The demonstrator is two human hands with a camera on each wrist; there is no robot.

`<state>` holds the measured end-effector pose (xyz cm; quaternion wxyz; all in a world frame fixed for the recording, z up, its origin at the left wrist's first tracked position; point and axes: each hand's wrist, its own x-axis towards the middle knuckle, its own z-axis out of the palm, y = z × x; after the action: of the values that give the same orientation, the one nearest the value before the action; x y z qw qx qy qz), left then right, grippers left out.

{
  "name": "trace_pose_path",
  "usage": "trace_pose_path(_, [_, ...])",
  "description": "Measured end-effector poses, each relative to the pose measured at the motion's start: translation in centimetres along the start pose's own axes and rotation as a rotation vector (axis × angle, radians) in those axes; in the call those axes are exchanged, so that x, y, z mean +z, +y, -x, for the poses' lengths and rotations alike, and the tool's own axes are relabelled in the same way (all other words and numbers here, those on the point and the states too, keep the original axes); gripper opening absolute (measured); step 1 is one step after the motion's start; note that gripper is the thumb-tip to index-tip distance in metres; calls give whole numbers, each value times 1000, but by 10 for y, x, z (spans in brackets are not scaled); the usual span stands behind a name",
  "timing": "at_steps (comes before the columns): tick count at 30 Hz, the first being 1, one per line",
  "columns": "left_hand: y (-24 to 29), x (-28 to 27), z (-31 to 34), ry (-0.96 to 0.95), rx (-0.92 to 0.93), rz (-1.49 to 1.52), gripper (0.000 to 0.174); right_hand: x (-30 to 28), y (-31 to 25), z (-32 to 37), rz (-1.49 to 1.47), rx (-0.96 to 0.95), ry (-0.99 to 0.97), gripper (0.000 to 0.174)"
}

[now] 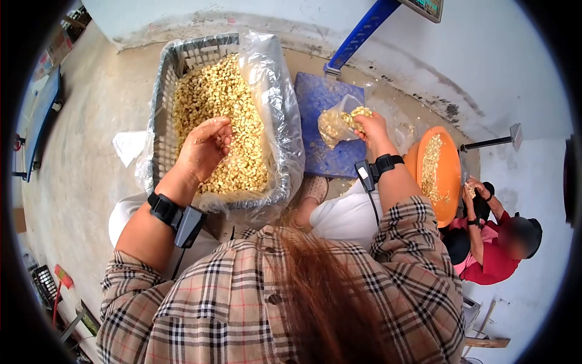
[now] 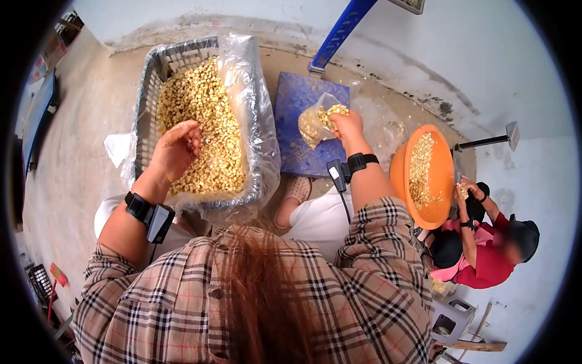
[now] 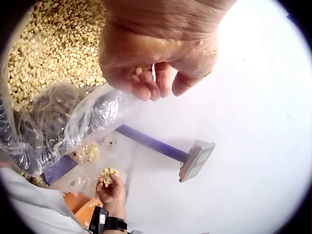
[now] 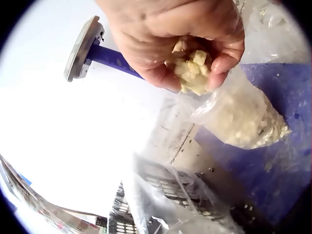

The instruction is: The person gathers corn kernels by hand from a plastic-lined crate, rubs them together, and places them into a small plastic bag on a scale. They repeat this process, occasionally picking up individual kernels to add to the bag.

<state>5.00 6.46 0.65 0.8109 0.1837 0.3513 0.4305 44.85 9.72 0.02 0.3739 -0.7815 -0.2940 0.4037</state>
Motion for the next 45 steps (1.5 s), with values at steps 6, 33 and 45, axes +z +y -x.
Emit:
trace_pose_path(6, [1,2,2,15,7,-8,17,3,-3,-14,486,-76,26,37])
trace_pose_path(33, [3,4,12,-6,25,-63,17,16,26,-38,1111,-525,-109,29])
trace_pose_path(45, [-2,-1,9,-18,12,-83,20,-14,1,-35,886,-443,151,16])
